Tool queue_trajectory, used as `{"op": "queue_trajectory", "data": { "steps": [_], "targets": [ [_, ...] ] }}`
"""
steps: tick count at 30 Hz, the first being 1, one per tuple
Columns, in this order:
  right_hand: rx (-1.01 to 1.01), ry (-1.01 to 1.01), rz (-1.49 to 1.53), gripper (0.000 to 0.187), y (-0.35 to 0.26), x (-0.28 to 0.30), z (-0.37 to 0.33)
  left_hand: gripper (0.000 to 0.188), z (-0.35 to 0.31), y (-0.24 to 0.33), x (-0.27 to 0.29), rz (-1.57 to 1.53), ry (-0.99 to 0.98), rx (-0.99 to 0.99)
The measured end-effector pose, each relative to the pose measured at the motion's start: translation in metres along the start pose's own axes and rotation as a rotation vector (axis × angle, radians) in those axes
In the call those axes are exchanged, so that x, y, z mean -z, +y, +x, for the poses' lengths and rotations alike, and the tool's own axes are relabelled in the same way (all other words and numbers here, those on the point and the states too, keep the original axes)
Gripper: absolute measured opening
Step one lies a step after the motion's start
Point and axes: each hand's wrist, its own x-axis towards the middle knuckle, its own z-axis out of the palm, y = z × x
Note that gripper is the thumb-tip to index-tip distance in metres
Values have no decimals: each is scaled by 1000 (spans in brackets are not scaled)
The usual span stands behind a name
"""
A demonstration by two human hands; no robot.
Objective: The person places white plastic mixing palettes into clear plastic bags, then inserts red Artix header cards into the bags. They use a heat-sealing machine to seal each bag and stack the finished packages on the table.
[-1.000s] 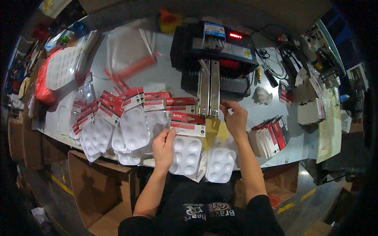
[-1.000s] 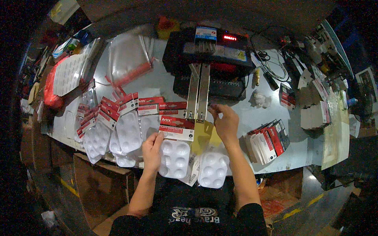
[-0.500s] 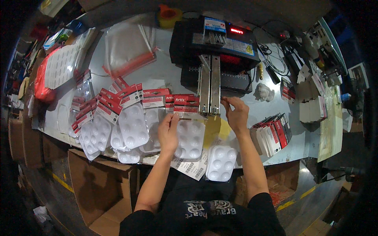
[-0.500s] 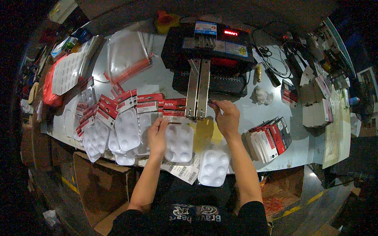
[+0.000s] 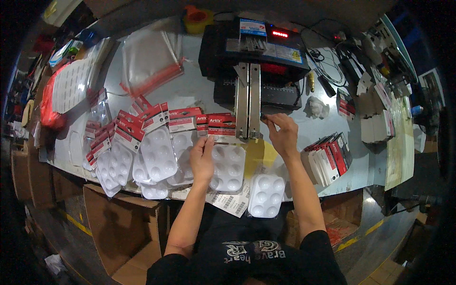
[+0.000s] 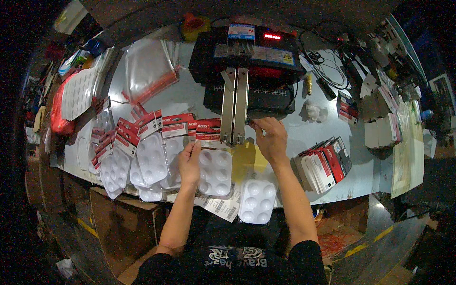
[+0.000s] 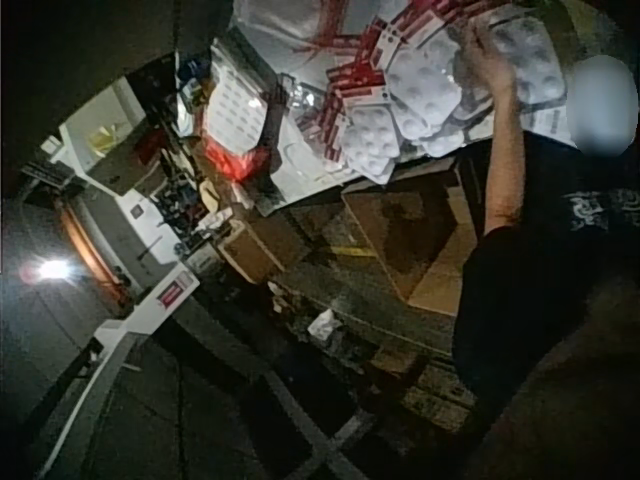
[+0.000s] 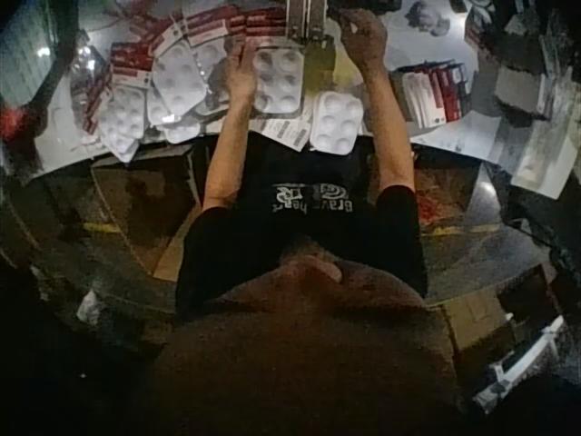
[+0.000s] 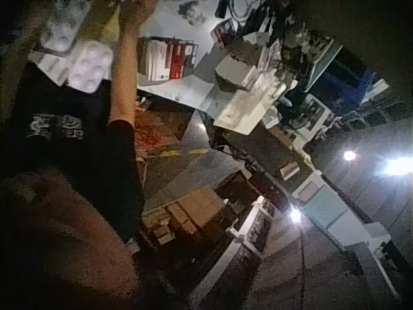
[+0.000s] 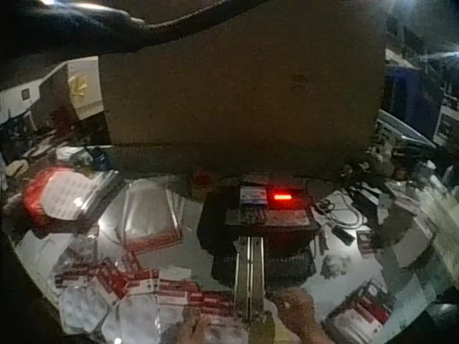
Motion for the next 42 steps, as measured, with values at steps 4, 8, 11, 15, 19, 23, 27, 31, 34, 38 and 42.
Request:
{"op": "queue_trajectory", "data": {
  "steps": [4,8,11,15,19,23,27,31,34,38,42],
  "targets": [
    [-19,-2,38,10,1,-2,-2,29,1,4,0,-70,-10,19],
    [-98,-23,56,8,-5,9,-5,29,-1,6,5,14,-20,79],
    [-153,-11,18,8,-14,33,-9,28,-19,9,17,215,-53,89],
    [-254,11,-40,9,-27,80,-16,28,-50,37,62,242,-153,57],
    [-363,-51,20,13,-38,104,-18,30,-19,86,144,229,417,206],
    [-268,-112,124,22,-53,78,-17,19,10,89,147,789,617,-549],
    [-89,-74,123,31,-68,42,-18,27,-6,62,64,529,-14,-890],
    [-54,-47,92,35,-70,26,-17,29,-1,57,-3,485,-125,-934],
    [28,9,68,34,-68,23,-16,22,7,59,-17,398,-87,-944],
    [21,5,62,33,-69,23,-17,11,9,53,-21,425,-12,-964],
    [15,17,-4,31,-73,17,-19,11,17,47,-22,425,7,-1035]
  ]
}}
